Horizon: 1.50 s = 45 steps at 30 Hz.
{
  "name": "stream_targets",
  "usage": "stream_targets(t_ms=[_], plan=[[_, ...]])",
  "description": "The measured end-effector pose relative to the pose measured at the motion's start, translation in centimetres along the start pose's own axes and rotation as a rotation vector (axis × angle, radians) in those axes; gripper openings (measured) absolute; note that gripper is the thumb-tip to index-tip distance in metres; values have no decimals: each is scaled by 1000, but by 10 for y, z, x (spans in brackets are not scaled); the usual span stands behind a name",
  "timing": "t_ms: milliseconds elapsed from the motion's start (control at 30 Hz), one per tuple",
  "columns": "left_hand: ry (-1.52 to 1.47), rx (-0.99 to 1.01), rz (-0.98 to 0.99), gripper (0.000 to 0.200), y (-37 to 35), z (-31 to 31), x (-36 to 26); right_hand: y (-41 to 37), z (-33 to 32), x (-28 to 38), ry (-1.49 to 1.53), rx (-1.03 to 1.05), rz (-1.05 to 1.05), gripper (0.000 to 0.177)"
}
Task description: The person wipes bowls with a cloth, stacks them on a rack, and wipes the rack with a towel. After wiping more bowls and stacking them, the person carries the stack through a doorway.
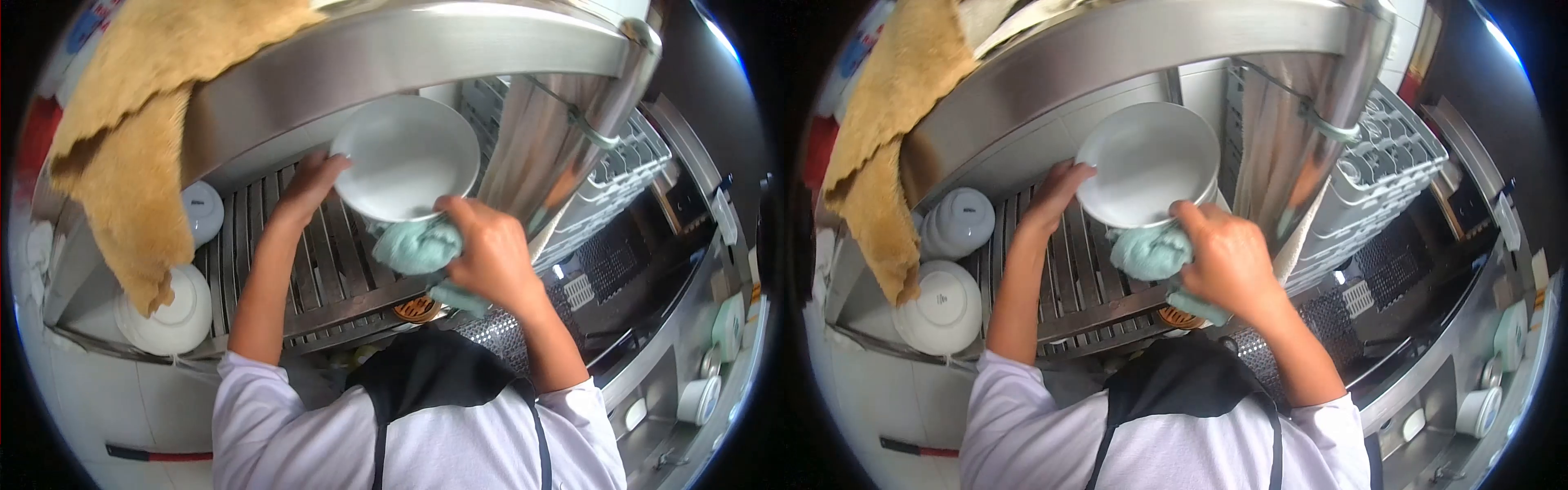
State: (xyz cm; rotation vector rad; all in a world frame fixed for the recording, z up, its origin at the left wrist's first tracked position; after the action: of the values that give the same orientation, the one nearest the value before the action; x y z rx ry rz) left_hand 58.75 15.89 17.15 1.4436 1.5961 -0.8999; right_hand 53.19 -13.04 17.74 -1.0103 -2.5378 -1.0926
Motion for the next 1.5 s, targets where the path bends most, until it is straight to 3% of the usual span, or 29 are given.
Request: stream_targets(t_ms=[200, 367, 567, 733, 800, 933, 1033, 1100, 1233, 1367, 1500], plan=[[226, 215, -78, 29, 65, 10, 45, 26, -11, -8, 63, 275, 218, 51], [228, 124, -63, 28, 70, 17, 57, 33, -9, -14, 85, 408, 228, 55], [266, 128, -52, 25, 73, 20, 77, 15, -16, -6, 161, 292, 87, 63], [187, 30, -52, 30, 70, 23, 80, -27, -4, -11, 545, 278, -96, 62], [234, 38, -34, 26, 74, 23, 88, -45, 3, -12, 823, 349, -86, 52], [153, 63, -38, 31, 71, 24, 85, -87, 21, -29, 975, 397, 51, 54], [239, -108, 128, 38, 70, 20, 91, -105, 25, -37, 1004, 393, 268, 56], [394, -177, 5, 43, 49, -4, 69, -154, 45, -57, 922, 33, 289, 62], [640, -715, 158, 43, 0, -76, 84, -179, 39, -65, 934, 156, 771, 88], [883, -1150, 128, 43, -30, -184, 132, -203, 39, -79, 942, 72, 800, 83], [1056, -1278, -127, 43, -45, -292, 189, -210, 46, -88, 962, 52, 781, 77]])
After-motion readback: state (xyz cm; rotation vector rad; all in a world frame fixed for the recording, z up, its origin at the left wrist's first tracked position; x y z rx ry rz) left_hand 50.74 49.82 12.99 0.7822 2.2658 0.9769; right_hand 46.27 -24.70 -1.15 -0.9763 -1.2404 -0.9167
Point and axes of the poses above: each hand's wrist, its own y-axis towards the middle knuckle, its own z-axis out of the palm, x = y × z, the point moved 1 cm from there along y, towards the middle knuckle, and after that the axes turned 4 degrees about y, right-handed, at the moved point
